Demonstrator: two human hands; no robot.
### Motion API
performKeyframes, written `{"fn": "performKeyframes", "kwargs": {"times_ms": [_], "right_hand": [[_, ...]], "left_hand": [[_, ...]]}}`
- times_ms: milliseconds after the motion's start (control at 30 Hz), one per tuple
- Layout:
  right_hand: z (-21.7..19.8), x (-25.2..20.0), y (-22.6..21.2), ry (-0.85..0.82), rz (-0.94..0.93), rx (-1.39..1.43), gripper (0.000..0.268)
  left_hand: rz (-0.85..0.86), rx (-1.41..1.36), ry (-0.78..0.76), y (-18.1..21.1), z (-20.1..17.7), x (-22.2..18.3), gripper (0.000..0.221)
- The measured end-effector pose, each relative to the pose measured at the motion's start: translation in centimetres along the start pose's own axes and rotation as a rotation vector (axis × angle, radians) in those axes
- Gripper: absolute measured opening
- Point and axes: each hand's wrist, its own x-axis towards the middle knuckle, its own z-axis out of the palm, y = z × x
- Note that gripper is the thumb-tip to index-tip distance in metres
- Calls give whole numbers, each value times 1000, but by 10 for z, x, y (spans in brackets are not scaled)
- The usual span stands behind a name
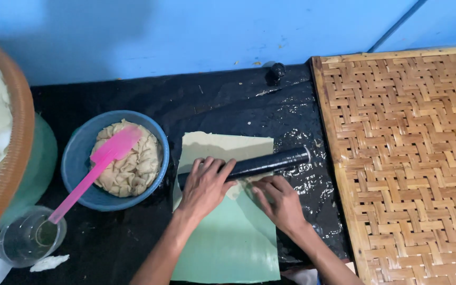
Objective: The recorder is flattening and shaping cassava dough using a rolling pin and a guide board.
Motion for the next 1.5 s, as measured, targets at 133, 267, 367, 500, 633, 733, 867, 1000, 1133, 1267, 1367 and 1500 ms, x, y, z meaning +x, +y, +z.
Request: {"fn": "performKeyframes", "kwargs": {"times_ms": [133, 267, 367, 500, 633, 733, 867, 1000, 1133, 1267, 1367, 1500], "right_hand": [[-16, 10, 13, 184, 60, -93, 10], [-19, 30, 21, 27, 54, -319, 38], [-7, 27, 39, -85, 35, -434, 51], [1, 44, 47, -131, 88, -504, 54], [1, 56, 47, -123, 101, -491, 57], [2, 39, 41, -121, 112, -563, 61], [6, -3, 31, -110, 95, -464, 68], [9, -49, 20, -173, 127, -487, 70], [-3, -82, 1, -219, 80, -482, 70], [-20, -89, -25, -125, 105, -177, 57], [-6, -104, -29, -16, 179, -11, 33], [12, -105, -36, -40, 120, 218, 13]], "left_hand": [[45, -30, 11, 8, 5, 0, 52], [39, -40, -71, 10, 21, -3, 52], [25, 0, -78, 10, 29, 0, 54], [20, 101, -32, -1, 39, 18, 61], [4, 91, -65, -1, 38, 21, 69], [-4, 47, -77, 9, 34, 9, 79], [-53, 17, -138, 29, 33, -25, 81], [-66, 5, -177, 46, 34, -55, 76], [-13, 72, -165, 56, 41, -88, 68], [-35, 44, -101, 53, 26, -86, 51], [-47, 72, -78, 43, 23, -74, 49], [-24, 131, -149, 33, 13, -71, 50]]}}
